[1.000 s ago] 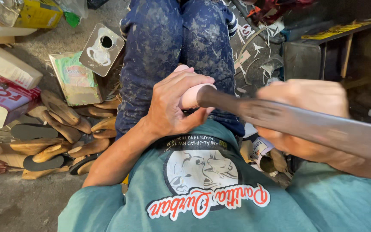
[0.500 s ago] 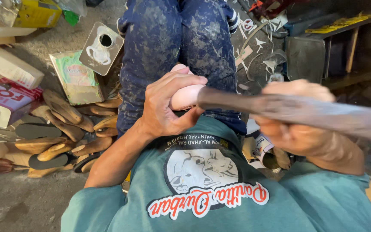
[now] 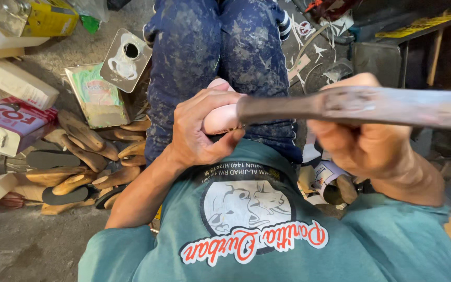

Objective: The person hammers the sole of a pink shoe using a hammer, repeatedly striking the bottom and sides to secure the sole. The person rotates the shoe to access different areas and continues hammering throughout the clip.

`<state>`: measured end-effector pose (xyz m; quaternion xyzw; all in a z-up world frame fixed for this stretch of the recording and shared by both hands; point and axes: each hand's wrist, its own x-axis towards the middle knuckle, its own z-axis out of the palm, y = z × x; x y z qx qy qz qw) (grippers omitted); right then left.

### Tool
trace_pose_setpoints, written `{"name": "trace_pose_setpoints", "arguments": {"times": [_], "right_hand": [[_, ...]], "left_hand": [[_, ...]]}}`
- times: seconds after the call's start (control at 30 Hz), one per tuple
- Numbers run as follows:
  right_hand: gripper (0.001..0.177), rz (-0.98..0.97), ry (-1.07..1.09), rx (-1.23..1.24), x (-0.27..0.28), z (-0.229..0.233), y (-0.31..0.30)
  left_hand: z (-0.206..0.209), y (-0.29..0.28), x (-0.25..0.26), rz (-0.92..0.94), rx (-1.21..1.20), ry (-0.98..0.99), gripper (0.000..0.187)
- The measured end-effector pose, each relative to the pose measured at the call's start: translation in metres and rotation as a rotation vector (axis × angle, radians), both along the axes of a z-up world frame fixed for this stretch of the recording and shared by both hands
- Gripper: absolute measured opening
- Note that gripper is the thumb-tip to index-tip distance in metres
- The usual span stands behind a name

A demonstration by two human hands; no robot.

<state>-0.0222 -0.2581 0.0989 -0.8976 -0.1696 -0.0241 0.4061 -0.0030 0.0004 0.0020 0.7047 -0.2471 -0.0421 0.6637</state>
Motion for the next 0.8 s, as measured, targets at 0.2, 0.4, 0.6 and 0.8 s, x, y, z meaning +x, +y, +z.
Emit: {"name": "trace_pose_setpoints", "arguments": {"times": [0.2,0.4,0.6,0.8], "right_hand": [[0.034,0.189,0.235,-0.16,0.032,0.008,0.012],[0.027,0.287,0.225,-0.203,0.037,0.005,0.012],[0.027,0.321,0.137,-0.106,0.023,0.002,0.022],[0.027,0.118,0.02,0.178,0.011,-0.011,0.024]], "left_hand": [[-0.003,0.005,-0.001,-0.007,0.014,0.02,0.041],[-0.006,0.008,0.001,-0.018,-0.008,0.013,0.044],[-0.007,0.014,0.0,-0.039,-0.024,0.032,0.042],[-0.014,0.017,-0.001,0.03,-0.045,0.07,0.046]]}}
